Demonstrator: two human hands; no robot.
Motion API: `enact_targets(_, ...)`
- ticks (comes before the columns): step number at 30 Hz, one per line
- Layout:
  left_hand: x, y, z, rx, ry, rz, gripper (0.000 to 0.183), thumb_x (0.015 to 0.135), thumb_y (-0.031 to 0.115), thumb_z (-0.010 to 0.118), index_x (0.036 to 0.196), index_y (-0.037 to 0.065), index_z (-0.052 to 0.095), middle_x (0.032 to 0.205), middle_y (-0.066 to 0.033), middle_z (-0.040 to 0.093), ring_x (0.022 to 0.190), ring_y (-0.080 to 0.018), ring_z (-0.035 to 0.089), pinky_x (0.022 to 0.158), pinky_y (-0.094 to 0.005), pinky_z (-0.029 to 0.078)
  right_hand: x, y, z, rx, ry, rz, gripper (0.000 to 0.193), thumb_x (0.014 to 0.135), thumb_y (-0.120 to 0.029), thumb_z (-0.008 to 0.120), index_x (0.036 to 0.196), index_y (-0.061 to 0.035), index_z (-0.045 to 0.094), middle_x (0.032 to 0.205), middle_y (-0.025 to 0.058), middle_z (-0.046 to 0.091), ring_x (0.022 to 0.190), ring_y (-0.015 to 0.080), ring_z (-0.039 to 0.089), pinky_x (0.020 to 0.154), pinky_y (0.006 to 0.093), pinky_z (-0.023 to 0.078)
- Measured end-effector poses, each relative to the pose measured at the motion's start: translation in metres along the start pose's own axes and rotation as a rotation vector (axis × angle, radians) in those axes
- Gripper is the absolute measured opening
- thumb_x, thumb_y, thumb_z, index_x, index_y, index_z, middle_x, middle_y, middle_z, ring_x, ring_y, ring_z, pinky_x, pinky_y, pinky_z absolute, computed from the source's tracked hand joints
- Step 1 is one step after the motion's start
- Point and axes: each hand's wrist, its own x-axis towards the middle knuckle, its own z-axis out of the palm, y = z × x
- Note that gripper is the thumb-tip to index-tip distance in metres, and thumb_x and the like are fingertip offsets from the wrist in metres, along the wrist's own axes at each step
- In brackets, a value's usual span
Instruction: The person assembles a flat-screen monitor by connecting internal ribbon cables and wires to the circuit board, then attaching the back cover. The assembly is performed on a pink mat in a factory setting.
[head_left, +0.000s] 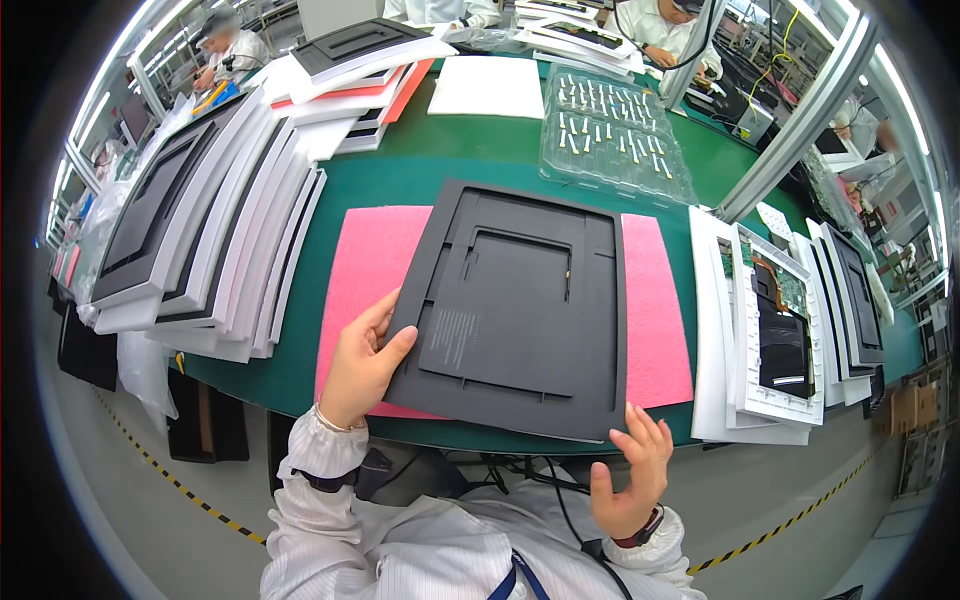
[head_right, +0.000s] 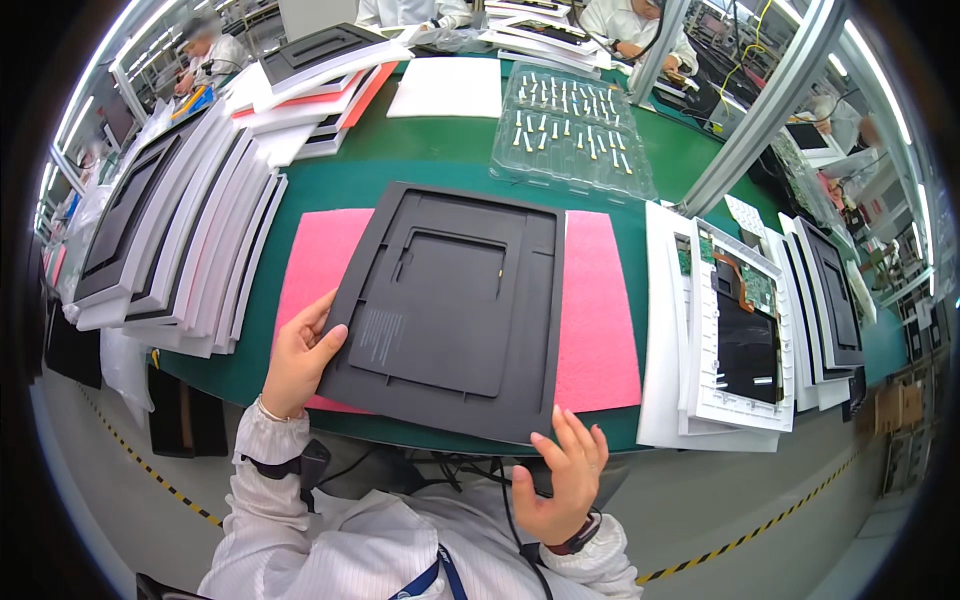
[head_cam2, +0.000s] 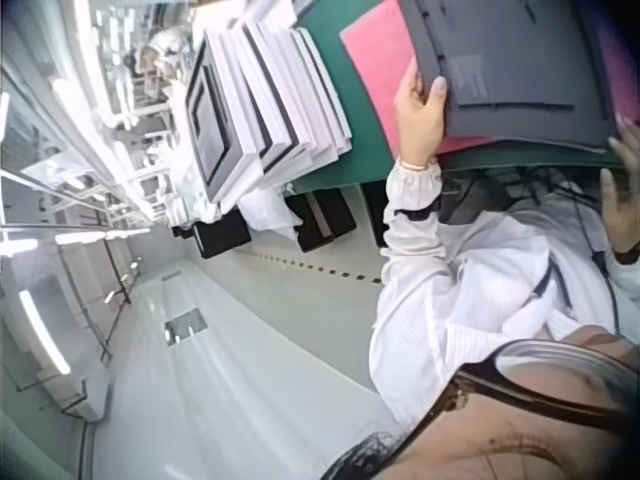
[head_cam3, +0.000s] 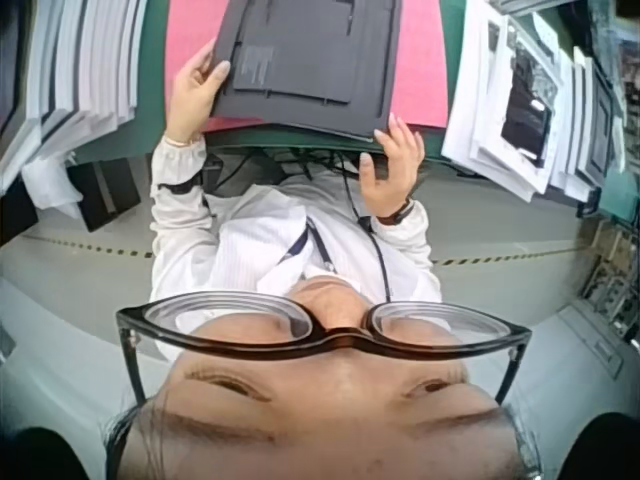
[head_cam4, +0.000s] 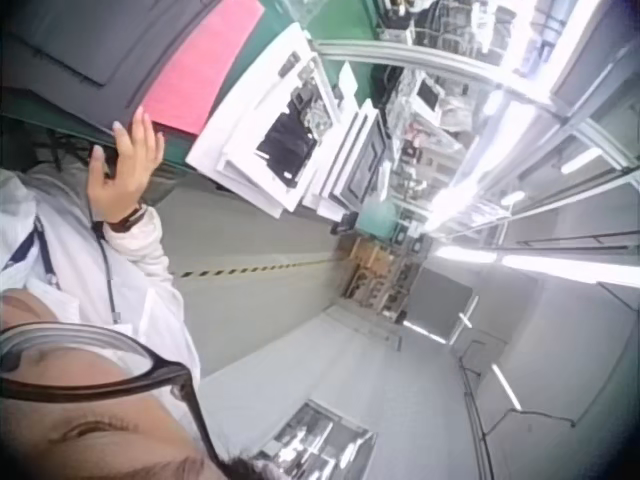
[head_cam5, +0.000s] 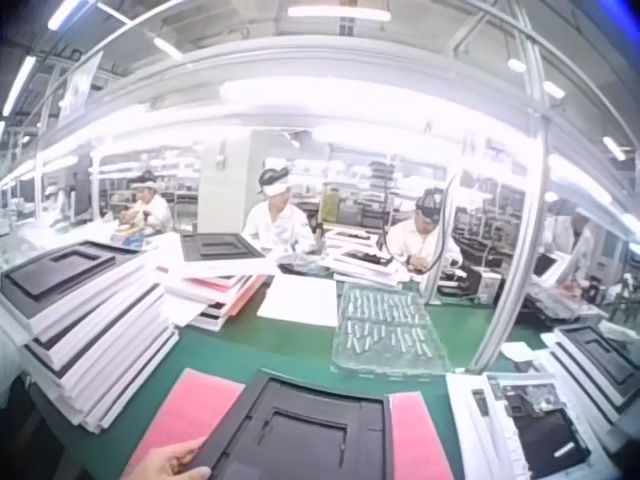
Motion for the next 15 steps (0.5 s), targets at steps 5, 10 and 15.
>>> enact_targets(5,0.006,-0.007,-0.006,0.021,-0.025,-0.027,0.052,0.093,0.005,0.057,0.138,-0.011,0.037,0.129,-0.0175,0.054,0.115,-0.0181,0.054,0.098,-0.0282,0.042,-0.005,0.006,0.006,0.009,0.013,-0.030,0.036,0.074,-0.016,0.066,0.107,-0.0025,0.063,0.126,0.0245,0.058,0.120,0.0366,0.052,0.107,0.0479,0.028)
enact_targets(10,0.011,-0.005,-0.016,0.228,-0.010,-0.052,0.048,0.091,0.005,0.059,0.135,-0.008,0.044,0.120,-0.0110,0.058,0.102,-0.0128,0.057,0.092,-0.0253,0.045,-0.005,0.009,0.014,-0.012,0.041,-0.019,0.037,0.076,-0.016,0.065,0.110,-0.0017,0.063,0.125,0.0220,0.059,0.120,0.0347,0.052,0.106,0.0465,0.028)
enact_targets(15,0.010,-0.012,-0.015,0.246,0.047,0.020,0.046,0.089,0.004,0.061,0.132,-0.006,0.049,0.110,-0.0070,0.059,0.093,-0.0103,0.055,0.083,-0.0238,0.047,-0.009,0.013,0.020,-0.046,0.047,-0.032,0.034,0.078,-0.015,0.067,0.109,-0.0017,0.065,0.124,0.0195,0.060,0.118,0.0333,0.053,0.104,0.0459,0.031)
